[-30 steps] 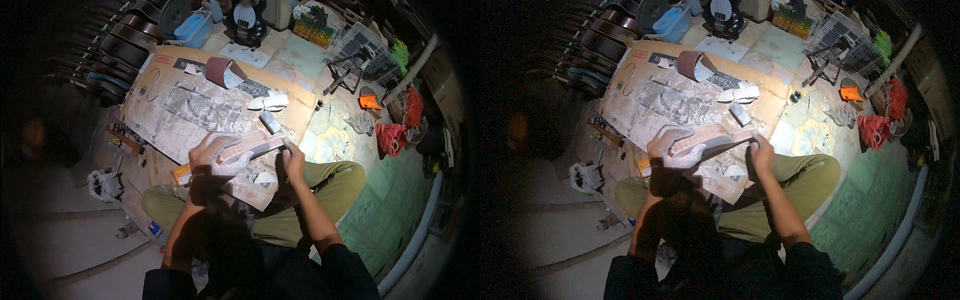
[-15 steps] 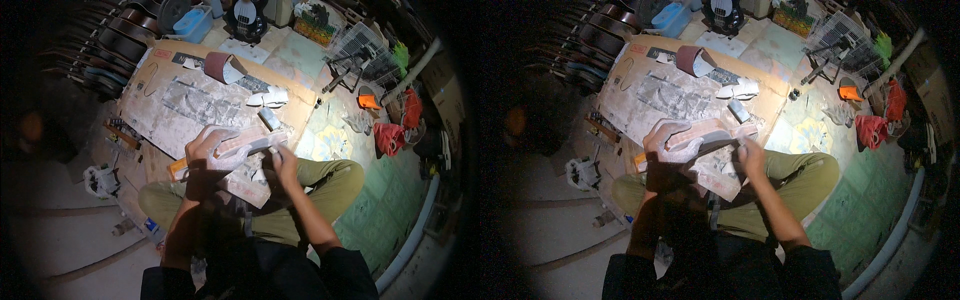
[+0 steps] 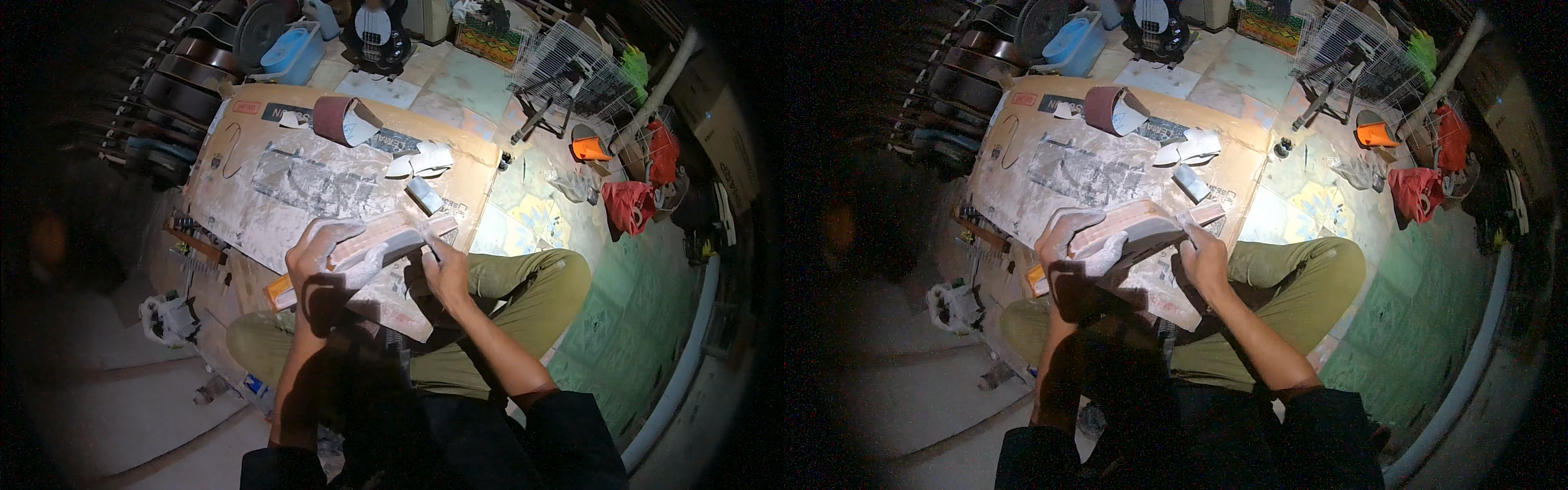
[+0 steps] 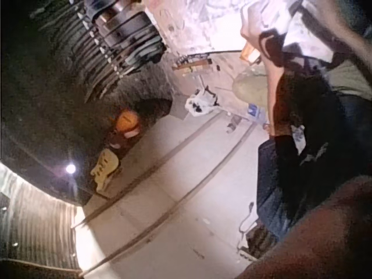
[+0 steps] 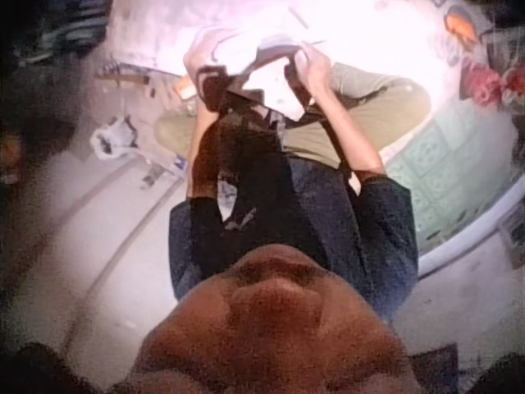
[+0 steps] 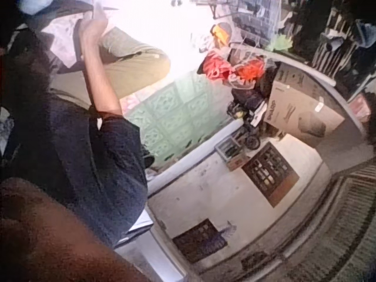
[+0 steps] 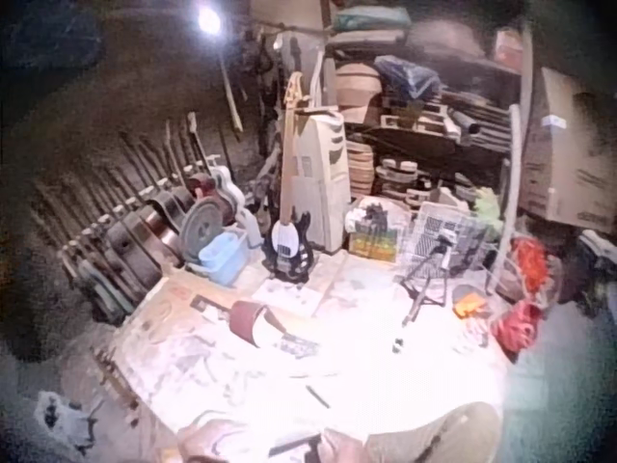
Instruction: The person sands the sides and edges of a wooden electric guitar body using a piece of sandpaper held by hand.
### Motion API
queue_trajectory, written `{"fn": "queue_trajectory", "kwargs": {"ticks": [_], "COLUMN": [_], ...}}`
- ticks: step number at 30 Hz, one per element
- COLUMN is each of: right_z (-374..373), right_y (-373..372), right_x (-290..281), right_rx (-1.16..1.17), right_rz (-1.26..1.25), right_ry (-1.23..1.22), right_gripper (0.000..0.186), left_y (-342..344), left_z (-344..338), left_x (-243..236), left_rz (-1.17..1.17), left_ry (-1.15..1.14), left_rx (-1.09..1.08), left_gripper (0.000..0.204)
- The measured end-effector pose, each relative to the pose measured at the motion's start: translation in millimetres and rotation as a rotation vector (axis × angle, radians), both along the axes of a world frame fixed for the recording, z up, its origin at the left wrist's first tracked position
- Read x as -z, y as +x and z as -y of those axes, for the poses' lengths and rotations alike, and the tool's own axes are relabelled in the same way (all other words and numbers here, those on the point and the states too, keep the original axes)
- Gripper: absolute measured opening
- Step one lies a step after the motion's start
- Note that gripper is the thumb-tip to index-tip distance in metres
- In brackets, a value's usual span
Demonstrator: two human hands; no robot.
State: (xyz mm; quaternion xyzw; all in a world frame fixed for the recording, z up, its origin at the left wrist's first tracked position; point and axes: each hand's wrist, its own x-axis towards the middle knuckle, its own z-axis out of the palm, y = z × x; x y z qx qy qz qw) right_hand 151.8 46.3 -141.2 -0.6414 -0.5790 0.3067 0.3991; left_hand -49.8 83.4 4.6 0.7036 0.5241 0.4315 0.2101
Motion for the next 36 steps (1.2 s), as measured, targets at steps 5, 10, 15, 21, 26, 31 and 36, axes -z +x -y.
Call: {"fn": "queue_trajectory", "kwargs": {"ticks": [5, 10, 15, 21, 26, 31, 36], "right_z": [-26, -3, -10, -20, 2, -9, 3], "right_y": [36, 29, 19, 43, 12, 13, -13], "right_x": [36, 45, 33, 47, 31, 22, -75], "right_rx": [0.094, 0.072, 0.089, 0.205, 0.017, 0.083, -0.017], "right_rz": [0.001, -0.013, -0.049, -0.038, 0.002, -0.073, -0.771], "right_ry": [-0.246, -0.029, -0.129, -0.157, -0.012, -0.104, -0.294], "right_gripper": [0.035, 0.033, 0.036, 0.036, 0.033, 0.033, 0.045], "left_y": [4, 4, 3, 7, 1, 11, 7], "left_z": [-2, -8, -8, -11, -3, -2, 12], "left_x": [-8, 0, 0, 1, 6, -2, 4], "left_rz": [-0.03, -0.022, -0.066, -0.063, -0.048, -0.107, -0.144], "left_ry": [0.026, 0.05, 0.063, 0.087, 0.061, 0.105, 0.13], "left_rx": [-0.008, 0.019, -0.012, -0.012, -0.026, -0.017, -0.041], "left_gripper": [0.034, 0.033, 0.033, 0.038, 0.034, 0.037, 0.04]}}
